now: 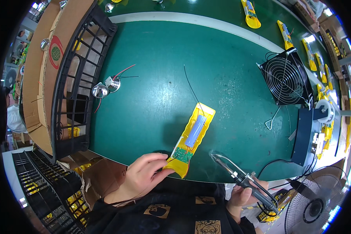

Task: The person assembles flashlights by taking reflectors from a box, soldering wires to the circuit board inside each casing with a soldering iron, and placing the assembled units onto a conveyor belt.

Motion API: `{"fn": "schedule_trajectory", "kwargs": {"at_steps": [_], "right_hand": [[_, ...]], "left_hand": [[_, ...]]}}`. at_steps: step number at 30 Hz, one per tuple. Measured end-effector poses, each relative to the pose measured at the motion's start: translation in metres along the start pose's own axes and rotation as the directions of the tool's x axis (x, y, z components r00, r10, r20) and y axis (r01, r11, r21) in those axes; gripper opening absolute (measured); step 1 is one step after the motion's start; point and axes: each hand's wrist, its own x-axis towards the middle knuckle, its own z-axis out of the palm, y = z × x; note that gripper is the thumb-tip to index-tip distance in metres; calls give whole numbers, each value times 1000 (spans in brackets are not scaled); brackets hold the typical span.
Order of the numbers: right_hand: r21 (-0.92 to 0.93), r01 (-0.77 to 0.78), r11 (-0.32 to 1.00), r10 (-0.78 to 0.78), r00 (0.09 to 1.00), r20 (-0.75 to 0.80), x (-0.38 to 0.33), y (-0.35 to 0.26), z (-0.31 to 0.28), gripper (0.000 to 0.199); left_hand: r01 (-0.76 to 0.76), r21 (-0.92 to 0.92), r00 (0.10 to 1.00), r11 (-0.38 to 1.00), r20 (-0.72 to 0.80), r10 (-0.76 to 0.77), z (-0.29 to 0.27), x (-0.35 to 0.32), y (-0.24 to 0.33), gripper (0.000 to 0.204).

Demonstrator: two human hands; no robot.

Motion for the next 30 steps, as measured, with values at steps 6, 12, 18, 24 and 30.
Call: {"fn": "schedule_trajectory", "kwargs": {"at_steps": [6, 12, 18, 24, 30], "right_hand": [[181, -149, 972, 120, 979, 162, -4, 0, -9, 30], [84, 16, 996, -21, 998, 56, -7, 21, -15, 29], [197, -81, 977, 59, 992, 111, -8, 18, -19, 31], [11, -108, 994, 100, 951, 292, -6, -17, -1, 43], [57, -138, 989, 97, 886, 453, -5, -20, 11, 47]], "left_hand": [[427, -241, 899, 872, 6, -438, -9, -3, 11, 21], [384, -209, 904, 899, -116, -412, -5, -4, 13, 12], [265, -94, 924, 960, -259, -281, 12, -20, 14, 16], [263, -2, 915, 965, -317, -250, 27, -13, 18, 15], [252, -46, 925, 967, -282, -254, 29, -13, 15, 14]]}}
